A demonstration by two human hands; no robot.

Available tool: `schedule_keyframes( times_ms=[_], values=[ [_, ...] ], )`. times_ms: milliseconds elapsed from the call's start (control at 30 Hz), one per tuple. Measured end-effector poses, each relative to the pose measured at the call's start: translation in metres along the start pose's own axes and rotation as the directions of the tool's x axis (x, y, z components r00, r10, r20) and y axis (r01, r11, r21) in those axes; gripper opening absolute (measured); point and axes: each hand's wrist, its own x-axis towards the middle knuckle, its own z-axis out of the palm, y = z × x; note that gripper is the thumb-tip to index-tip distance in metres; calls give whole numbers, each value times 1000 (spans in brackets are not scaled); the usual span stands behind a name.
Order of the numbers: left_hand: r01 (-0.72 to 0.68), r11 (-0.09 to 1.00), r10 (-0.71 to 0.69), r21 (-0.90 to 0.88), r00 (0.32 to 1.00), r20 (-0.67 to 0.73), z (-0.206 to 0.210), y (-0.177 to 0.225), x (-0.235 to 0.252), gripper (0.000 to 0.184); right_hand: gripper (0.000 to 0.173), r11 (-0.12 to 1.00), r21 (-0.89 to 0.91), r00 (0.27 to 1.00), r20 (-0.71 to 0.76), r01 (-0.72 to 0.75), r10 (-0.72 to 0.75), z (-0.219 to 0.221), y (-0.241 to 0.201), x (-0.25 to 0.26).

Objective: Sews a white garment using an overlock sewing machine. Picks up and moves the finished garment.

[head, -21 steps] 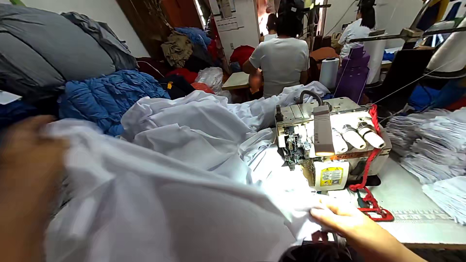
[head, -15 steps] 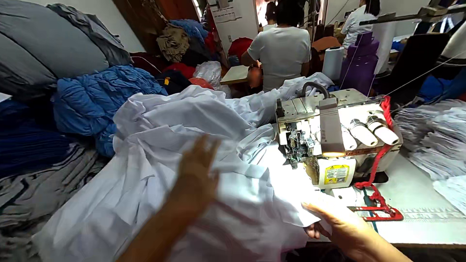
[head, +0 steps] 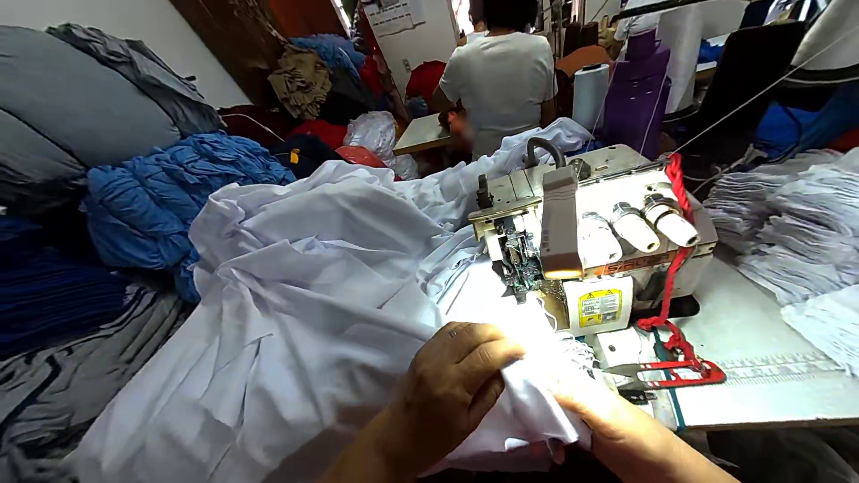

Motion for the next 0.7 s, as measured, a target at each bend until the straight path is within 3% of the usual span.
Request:
schedule_keyframes(
  times_ms=[67, 133, 167, 267, 333, 400, 467, 567, 700],
  values=[
    [76, 997, -75, 35, 997, -10, -4, 9, 10, 16, 20, 931, -291, 964, -85, 218, -252, -2, 3, -8],
    [173, 981, -177, 83, 983, 48, -8, 14, 18, 21, 43, 734, -579, 867, -89, 355, -490, -7, 6, -8],
    [235, 971, -240, 51, 965, 107, -10, 15, 21, 23, 56, 678, -626, 830, -86, 386, -551, -9, 7, -6],
    [378, 919, -339, -116, 904, 258, -16, 12, 25, 27, 72, 711, -518, 812, -53, 475, -581, -12, 2, -5],
    [415, 895, -348, -165, 879, 325, -19, 11, 26, 28, 62, 704, -465, 794, -4, 536, -608, -11, -3, -2],
    [398, 900, -311, -177, 872, 377, -23, 11, 27, 31, 37, 679, -466, 772, 15, 567, -635, -7, -10, 3],
    [348, 923, -266, -161, 883, 386, -26, 13, 27, 34, 22, 635, -521, 752, 21, 571, -659, -3, -16, 8],
    [321, 935, -255, -153, 905, 340, -28, 13, 26, 36, 22, 592, -529, 729, 78, 608, -680, 0, -26, 11],
    [309, 938, -248, -156, 914, 322, -33, 16, 25, 45, 18, 661, -509, 764, -11, 551, -645, 8, -33, 8]
  ],
)
